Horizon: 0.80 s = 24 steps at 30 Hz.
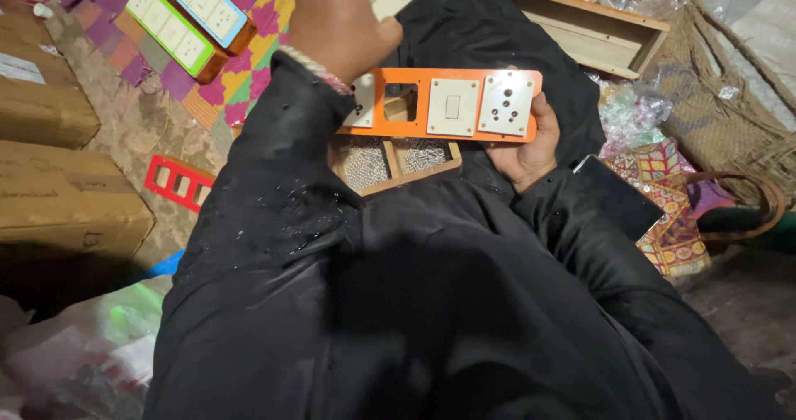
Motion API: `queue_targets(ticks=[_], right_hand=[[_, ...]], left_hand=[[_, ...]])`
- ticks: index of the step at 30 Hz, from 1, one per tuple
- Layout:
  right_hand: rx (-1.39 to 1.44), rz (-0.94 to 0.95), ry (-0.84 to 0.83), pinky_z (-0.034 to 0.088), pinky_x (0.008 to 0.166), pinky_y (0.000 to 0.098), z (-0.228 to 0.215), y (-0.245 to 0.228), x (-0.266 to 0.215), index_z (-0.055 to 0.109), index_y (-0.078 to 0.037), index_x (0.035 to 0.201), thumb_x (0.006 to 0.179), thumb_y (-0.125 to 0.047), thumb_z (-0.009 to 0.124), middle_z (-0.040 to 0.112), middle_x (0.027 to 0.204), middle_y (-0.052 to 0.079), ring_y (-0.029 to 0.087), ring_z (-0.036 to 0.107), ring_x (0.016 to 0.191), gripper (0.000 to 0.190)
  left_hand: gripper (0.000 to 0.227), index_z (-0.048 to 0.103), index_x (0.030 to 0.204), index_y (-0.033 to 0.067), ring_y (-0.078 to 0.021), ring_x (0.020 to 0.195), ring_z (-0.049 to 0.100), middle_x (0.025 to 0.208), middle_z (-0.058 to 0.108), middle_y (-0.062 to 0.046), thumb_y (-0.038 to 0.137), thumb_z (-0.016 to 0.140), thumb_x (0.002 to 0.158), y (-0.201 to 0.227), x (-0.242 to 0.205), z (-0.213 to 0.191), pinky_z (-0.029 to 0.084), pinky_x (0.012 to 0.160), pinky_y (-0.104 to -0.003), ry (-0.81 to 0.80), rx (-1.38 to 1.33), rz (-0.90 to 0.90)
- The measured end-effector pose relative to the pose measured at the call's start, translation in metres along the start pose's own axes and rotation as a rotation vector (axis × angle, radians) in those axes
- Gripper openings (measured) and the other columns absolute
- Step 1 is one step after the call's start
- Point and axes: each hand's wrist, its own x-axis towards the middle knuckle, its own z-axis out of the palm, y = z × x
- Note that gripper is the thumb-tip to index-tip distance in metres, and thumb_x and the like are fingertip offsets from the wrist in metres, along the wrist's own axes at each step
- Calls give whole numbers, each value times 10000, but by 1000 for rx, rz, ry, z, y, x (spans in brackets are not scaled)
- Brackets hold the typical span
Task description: The person assembles an orange switchboard by inserting white switch modules into the frame and securing them with screws. The person picks screws from a wooden box and tightens them by hand into the switchboard.
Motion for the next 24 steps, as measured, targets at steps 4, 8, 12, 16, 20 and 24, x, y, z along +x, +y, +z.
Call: queue_targets(ticks=[4,8,12,16,20,24], right_hand=[[-5,-23,-1,470,1181,516,-1,1,0,556,-143,1460,977,-486,648,626,1439,68,286,593,1368,600],[-2,-25,-3,476,1183,506,0,0,0,557,-145,1466,975,-490,638,631,1434,69,281,596,1364,605],[-2,11,-7,490,1157,519,3,-1,-1,563,-149,1464,993,-494,630,632,1435,65,290,605,1354,588],[-25,17,20,498,1141,530,6,-1,-3,566,-171,1455,967,-502,629,635,1427,58,291,616,1343,592],[-31,-23,14,473,1207,526,5,0,-1,561,-156,1494,1006,-497,641,619,1469,48,279,593,1396,600],[-14,-10,6,470,1201,525,0,1,-2,555,-167,1477,983,-486,649,617,1464,48,282,590,1391,595]], left_hand=[[750,503,1441,13,-326,1180,613,1411,549,-201,139,789,758,15,-35,-19,522,1005,-419,-289,-659,-170],[840,454,1500,83,-184,1120,647,1261,624,-115,136,764,721,76,-95,-36,555,942,-332,-801,-1380,-532],[715,584,1300,74,-213,1053,615,1122,656,-95,119,923,673,105,-125,-59,499,895,-335,-889,-965,-63],[579,581,1227,84,-153,943,671,1027,679,-53,171,881,738,98,-129,-75,544,816,-284,-1011,-1097,-318],[395,654,1222,60,-135,945,691,1039,728,-52,123,795,859,79,-133,-80,555,817,-275,-1067,-1126,-353],[327,684,1218,-5,-138,714,707,924,758,-95,74,709,902,58,-138,-67,580,643,-262,-943,-1097,-649]])
